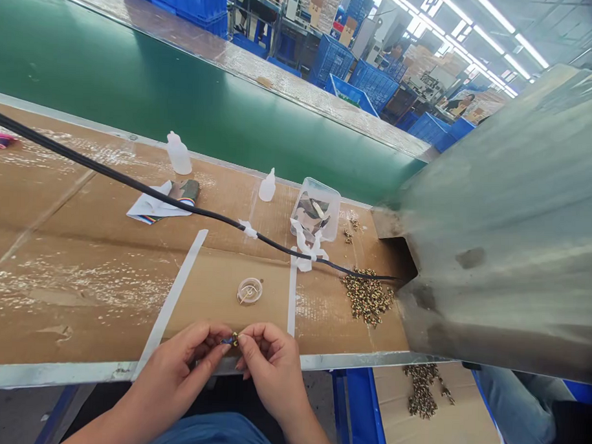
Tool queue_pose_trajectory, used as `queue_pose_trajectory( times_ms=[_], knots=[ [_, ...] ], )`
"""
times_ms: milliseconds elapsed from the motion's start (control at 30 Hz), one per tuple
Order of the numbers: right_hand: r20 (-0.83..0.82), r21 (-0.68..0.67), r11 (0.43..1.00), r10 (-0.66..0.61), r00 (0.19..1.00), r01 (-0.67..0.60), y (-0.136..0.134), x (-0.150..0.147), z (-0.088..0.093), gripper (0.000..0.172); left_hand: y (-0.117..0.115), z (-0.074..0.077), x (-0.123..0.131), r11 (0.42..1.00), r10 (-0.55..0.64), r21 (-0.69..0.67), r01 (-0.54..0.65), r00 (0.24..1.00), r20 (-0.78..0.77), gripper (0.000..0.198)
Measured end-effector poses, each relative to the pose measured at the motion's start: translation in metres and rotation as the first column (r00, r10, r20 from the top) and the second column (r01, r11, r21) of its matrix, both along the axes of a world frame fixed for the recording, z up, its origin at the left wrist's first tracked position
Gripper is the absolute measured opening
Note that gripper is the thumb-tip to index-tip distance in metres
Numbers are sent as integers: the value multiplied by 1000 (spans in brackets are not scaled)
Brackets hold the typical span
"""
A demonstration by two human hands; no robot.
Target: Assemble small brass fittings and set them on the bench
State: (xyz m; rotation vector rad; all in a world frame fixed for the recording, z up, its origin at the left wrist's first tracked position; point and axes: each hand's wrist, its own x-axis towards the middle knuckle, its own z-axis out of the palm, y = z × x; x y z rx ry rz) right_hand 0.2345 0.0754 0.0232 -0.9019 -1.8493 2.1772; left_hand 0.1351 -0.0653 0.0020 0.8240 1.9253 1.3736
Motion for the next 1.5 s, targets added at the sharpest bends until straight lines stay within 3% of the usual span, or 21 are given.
queue_pose_trajectory(
  times_ms=[100,367,767,1067,1500],
  knots=[
    [8,-4,1000,-6,1000,6,0,-1,-1,27,1,-1,0,1000,11,8,-11,1000,11,23],
    [28,-8,1000,-13,1000,13,2,-1,0,26,4,6,-1,1000,0,4,1,985,-170,17],
    [21,-5,1000,0,1000,0,1,-1,0,28,2,6,-6,998,-62,-29,60,994,-85,20],
    [-28,142,990,20,999,-16,1,3,-2,21,4,11,-5,998,-58,-5,58,990,-129,18],
    [-61,191,982,21,998,-9,0,4,-2,16,4,11,-4,998,-66,-24,63,985,-160,19]
  ],
)
